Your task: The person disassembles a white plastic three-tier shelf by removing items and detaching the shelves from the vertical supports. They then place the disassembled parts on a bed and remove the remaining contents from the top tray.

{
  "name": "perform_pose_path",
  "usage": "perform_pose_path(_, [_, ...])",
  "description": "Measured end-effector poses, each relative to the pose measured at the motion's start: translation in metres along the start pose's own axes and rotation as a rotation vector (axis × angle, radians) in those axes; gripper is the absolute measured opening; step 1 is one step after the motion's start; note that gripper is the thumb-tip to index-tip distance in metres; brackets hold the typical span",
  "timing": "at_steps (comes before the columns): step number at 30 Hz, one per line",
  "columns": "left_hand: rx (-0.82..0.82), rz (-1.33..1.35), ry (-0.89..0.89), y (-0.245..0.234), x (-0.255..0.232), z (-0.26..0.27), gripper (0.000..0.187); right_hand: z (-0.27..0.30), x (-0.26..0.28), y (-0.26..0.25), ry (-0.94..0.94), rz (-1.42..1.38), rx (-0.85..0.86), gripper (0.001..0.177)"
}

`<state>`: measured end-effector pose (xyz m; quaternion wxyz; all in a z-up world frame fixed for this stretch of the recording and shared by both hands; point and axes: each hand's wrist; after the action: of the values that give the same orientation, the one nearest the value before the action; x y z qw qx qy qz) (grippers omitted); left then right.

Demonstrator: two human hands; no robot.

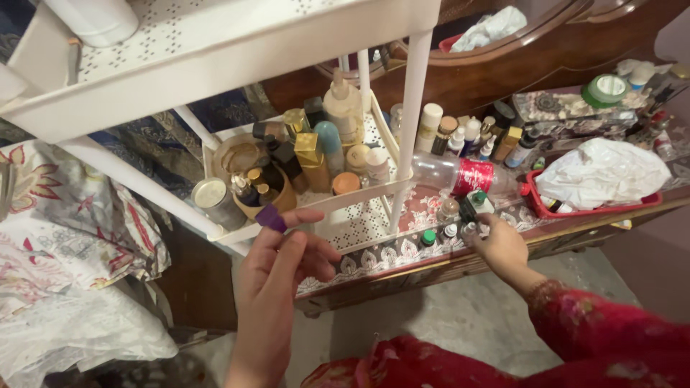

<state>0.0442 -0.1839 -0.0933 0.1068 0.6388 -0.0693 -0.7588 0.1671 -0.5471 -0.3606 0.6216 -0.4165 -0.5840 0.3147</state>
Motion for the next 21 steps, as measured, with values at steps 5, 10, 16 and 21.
perform_pose_path(5, [-0.017,0.023,0.004,0.005,-0.012,0.001,0.034,0.002,0.010,-0.029,-0.019,-0.240,-0.291,0.048])
perform_pose_path(10, [-0.044,0.050,0.137,-0.004,-0.028,0.007,0.046,-0.029,0.087,-0.135,-0.308,-0.457,-0.743,0.022])
perform_pose_path(16, [-0.187,0.180,0.309,-0.030,-0.055,0.025,0.045,-0.019,0.253,-0.304,-1.052,-1.072,-0.827,0.020])
perform_pose_path(21, [-0.317,0.281,0.526,-0.067,-0.080,0.046,0.042,0.006,0.377,-0.331,-1.406,-0.852,-0.672,0.021])
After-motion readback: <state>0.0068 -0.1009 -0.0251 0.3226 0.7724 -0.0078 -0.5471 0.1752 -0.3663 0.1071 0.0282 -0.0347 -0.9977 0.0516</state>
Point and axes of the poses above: each hand's wrist, its own z-axis away from the middle knuckle, its own y-axis out of the palm, x = y × z, and after that the axes turned 9 degrees about -y, right-handed
